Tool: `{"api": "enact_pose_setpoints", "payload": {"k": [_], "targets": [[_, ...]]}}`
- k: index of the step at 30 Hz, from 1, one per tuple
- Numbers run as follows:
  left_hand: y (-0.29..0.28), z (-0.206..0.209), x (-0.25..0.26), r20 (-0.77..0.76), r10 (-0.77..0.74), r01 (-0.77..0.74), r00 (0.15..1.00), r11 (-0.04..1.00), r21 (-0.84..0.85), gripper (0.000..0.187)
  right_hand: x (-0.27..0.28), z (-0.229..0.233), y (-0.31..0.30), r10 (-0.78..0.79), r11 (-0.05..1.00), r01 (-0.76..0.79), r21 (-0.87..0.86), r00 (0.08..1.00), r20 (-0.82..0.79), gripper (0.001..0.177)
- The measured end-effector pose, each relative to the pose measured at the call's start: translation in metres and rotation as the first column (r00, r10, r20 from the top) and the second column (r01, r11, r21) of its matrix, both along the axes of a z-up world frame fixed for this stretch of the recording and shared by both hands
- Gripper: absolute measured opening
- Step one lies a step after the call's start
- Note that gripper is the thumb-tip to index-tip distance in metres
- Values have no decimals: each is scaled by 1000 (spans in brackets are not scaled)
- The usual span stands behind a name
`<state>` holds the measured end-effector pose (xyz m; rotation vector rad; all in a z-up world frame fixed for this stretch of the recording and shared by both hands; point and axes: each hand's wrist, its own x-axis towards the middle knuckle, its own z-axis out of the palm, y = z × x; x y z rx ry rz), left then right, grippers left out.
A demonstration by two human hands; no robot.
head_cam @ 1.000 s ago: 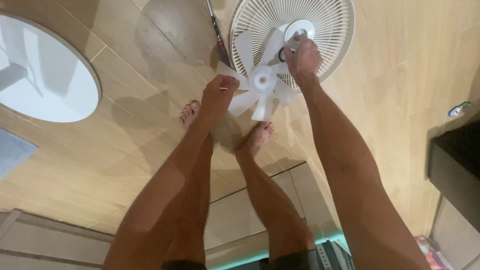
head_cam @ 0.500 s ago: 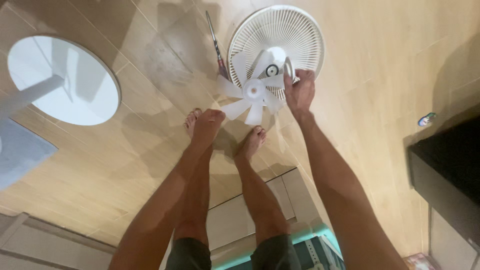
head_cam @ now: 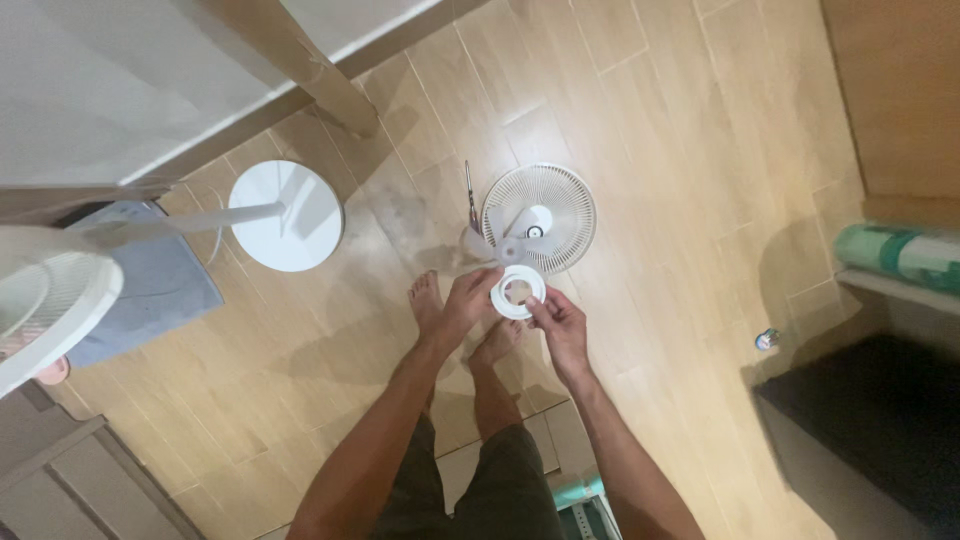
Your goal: The person assembles a white pedestal fan by attaching the front grille, inserting the fan blades, and securing the rear grille. The person handles the fan components by hand and places the assembled fan upright.
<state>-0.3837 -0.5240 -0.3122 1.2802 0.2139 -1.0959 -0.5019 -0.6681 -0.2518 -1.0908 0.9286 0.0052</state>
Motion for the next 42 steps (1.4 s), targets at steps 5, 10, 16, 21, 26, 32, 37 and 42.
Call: {"api": "enact_pose_setpoints", "payload": {"k": [5,10,16,21,26,32,37,42], "targets": [[27,137,-9,230,-127,79,965,975,206,38,-14,66,15,181,983,-178,-47,981,73,40],[75,222,-38,242,-52,-61,969,897,438,33,-12,135,47,394,832,-359,-424,919,-4,53],[149,229,-58,277,319,-355,907,930,92,31,1,203,95,573,672,-422,-609,817,66,56],[206,250,-56,348,358,-403,866,913,63,32,17,239,161,683,626,-496,-601,722,115,56],[262,277,-58,447,393,-456,803,889,37,32,23,274,230,749,453,-374,-809,652,117,58],[341,296,-72,592,351,-462,726,886,42,32,16,284,327,754,469,-356,-808,638,156,59],[408,326,-87,696,285,-460,659,885,73,31,10,276,401,705,608,-426,-670,677,210,54],[458,352,-92,704,258,-436,661,896,82,33,8,272,451,663,661,-443,-606,723,194,52]]}}
